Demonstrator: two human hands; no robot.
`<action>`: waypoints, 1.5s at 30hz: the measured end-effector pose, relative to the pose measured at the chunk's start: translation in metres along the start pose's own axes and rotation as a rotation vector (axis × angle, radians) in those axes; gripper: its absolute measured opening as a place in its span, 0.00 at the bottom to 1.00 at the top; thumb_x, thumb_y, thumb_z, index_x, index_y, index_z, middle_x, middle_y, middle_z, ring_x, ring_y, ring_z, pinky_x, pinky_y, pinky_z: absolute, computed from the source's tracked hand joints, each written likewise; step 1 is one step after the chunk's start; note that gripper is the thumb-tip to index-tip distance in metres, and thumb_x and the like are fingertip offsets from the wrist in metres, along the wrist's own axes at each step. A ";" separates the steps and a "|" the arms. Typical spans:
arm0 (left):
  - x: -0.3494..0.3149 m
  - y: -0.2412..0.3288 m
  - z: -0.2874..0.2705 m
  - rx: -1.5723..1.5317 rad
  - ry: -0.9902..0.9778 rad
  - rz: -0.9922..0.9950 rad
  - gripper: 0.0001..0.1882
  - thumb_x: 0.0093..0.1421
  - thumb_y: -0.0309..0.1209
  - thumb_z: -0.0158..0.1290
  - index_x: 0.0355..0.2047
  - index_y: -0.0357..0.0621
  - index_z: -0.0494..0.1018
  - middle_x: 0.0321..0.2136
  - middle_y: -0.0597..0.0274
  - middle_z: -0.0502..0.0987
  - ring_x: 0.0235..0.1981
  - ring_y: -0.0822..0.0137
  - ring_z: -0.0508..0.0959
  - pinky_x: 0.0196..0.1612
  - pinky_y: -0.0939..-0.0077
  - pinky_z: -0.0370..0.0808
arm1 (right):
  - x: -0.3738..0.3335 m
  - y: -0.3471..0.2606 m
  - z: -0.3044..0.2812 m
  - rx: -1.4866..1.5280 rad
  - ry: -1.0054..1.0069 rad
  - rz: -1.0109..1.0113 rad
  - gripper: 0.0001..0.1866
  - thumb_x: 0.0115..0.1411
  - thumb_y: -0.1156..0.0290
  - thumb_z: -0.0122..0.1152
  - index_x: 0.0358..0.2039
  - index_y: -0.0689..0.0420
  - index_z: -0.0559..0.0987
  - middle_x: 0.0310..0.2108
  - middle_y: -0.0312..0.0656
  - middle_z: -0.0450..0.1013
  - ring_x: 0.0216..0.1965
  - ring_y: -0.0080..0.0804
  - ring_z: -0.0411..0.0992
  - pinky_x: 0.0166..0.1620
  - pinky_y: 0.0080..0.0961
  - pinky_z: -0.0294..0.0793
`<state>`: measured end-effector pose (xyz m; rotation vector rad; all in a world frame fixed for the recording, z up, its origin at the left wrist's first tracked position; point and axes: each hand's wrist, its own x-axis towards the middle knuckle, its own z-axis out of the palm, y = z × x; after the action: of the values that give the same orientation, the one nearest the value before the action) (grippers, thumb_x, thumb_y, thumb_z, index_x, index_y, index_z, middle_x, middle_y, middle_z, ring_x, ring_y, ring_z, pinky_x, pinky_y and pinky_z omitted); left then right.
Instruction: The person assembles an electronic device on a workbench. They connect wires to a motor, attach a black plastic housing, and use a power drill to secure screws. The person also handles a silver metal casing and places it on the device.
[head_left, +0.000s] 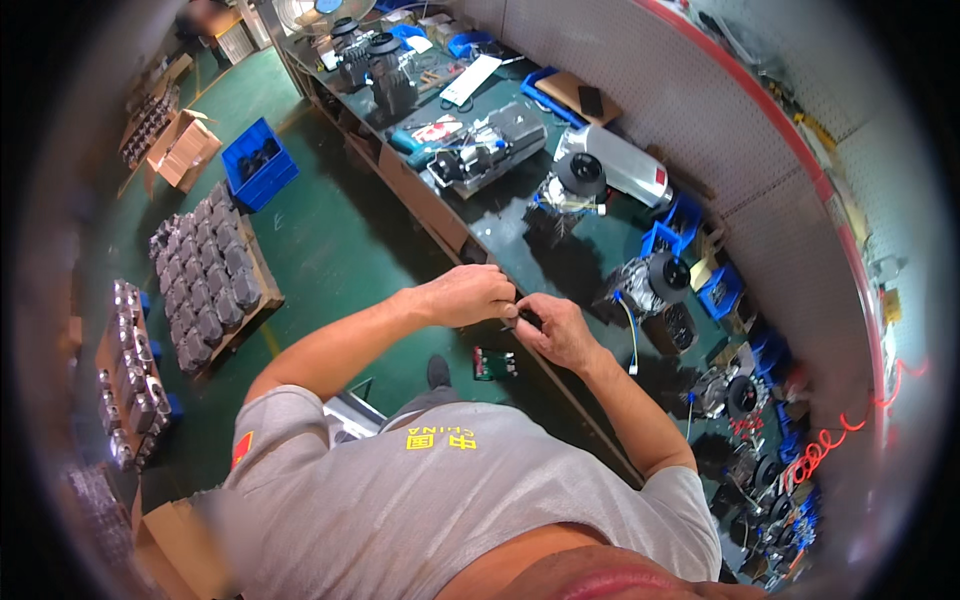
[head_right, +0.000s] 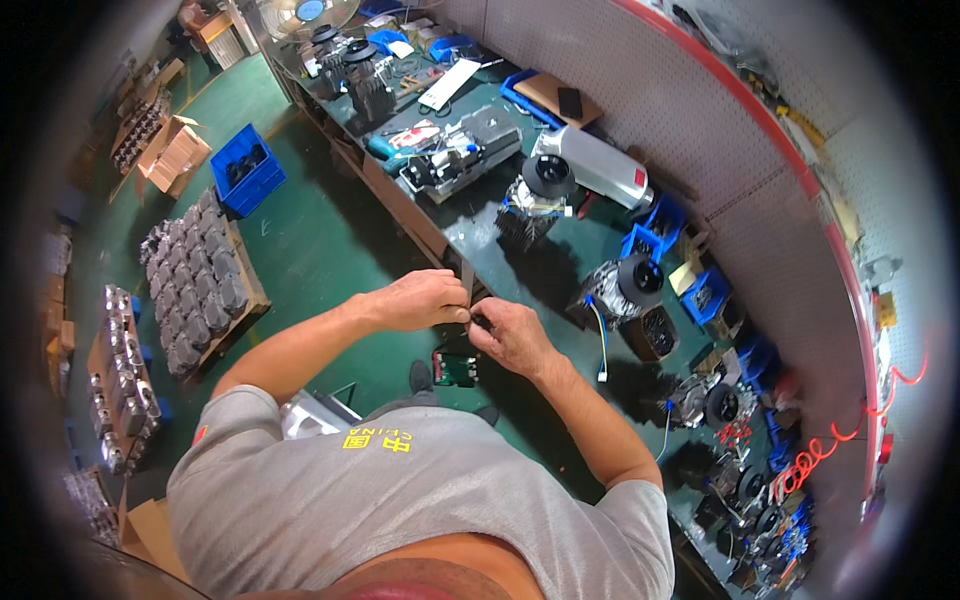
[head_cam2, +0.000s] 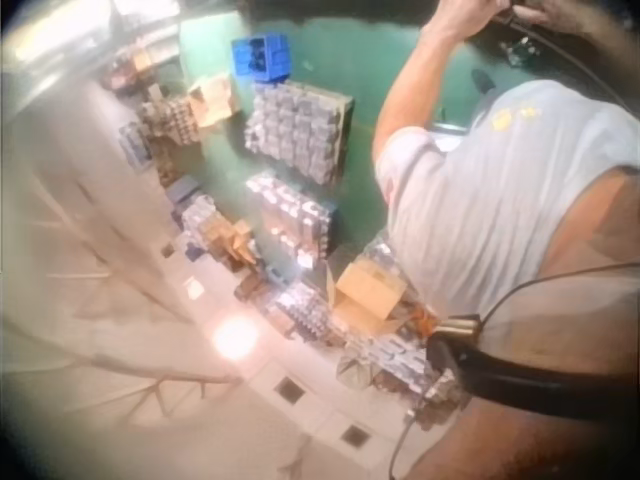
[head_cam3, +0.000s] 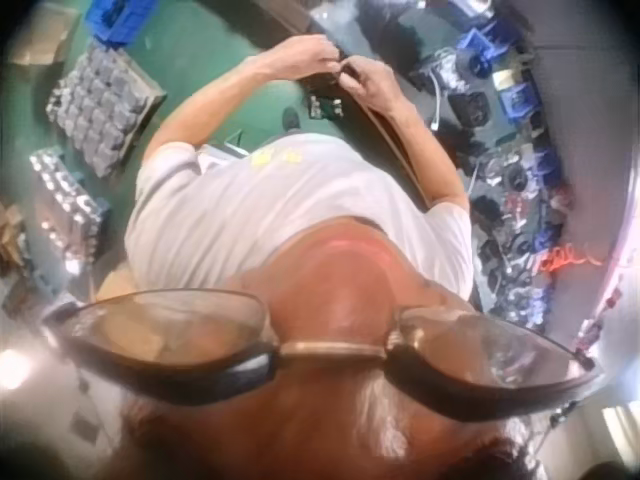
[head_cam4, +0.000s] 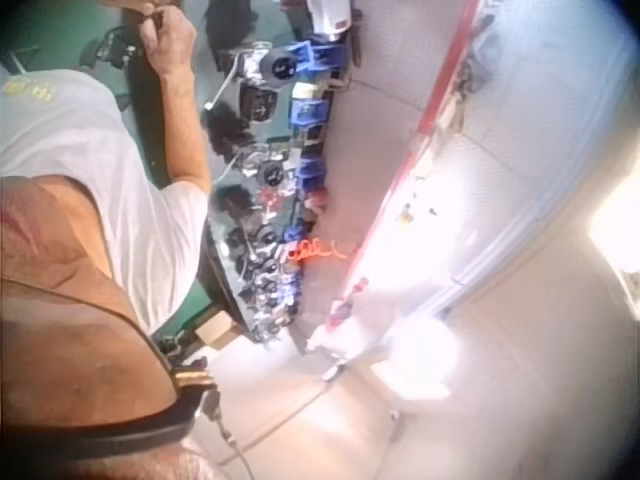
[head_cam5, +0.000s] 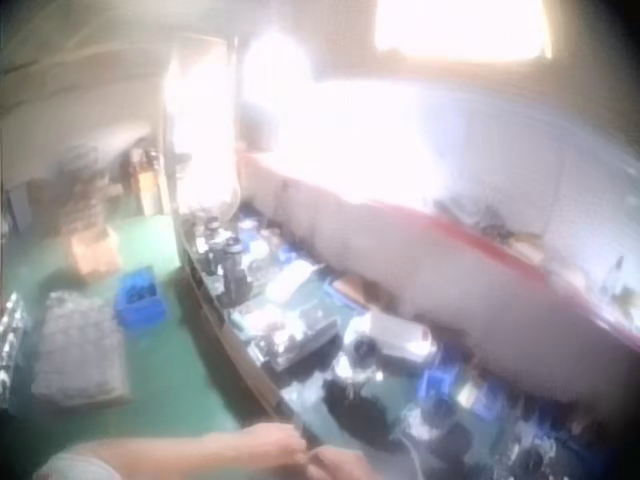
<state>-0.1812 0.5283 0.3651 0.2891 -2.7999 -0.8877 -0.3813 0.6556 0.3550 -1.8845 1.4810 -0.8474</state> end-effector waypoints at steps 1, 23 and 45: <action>-0.005 -0.006 -0.017 0.011 0.005 0.102 0.09 0.64 0.36 0.57 0.33 0.43 0.76 0.30 0.56 0.75 0.38 0.53 0.74 0.42 0.60 0.73 | 0.012 -0.001 0.000 0.071 -0.085 0.057 0.10 0.59 0.67 0.63 0.37 0.60 0.79 0.33 0.50 0.76 0.32 0.48 0.76 0.36 0.36 0.75; -0.075 -0.218 -0.105 0.159 0.458 -0.180 0.16 0.64 0.28 0.57 0.52 0.43 0.76 0.51 0.51 0.76 0.57 0.52 0.72 0.60 0.62 0.70 | 0.168 0.023 0.013 1.150 -0.230 0.488 0.11 0.66 0.66 0.54 0.39 0.60 0.78 0.40 0.47 0.81 0.38 0.28 0.80 0.42 0.22 0.78; -0.012 -0.261 -0.124 -1.080 0.241 -0.512 0.30 0.51 0.37 0.68 0.51 0.38 0.71 0.41 0.66 0.74 0.42 0.76 0.73 0.47 0.77 0.72 | 0.312 0.080 0.052 0.889 0.023 0.087 0.22 0.65 0.71 0.64 0.58 0.62 0.75 0.50 0.40 0.73 0.54 0.28 0.73 0.57 0.27 0.72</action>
<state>-0.1073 0.2540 0.3110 0.8352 -1.6789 -2.1006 -0.3331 0.3377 0.2985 -1.1344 0.9312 -1.2208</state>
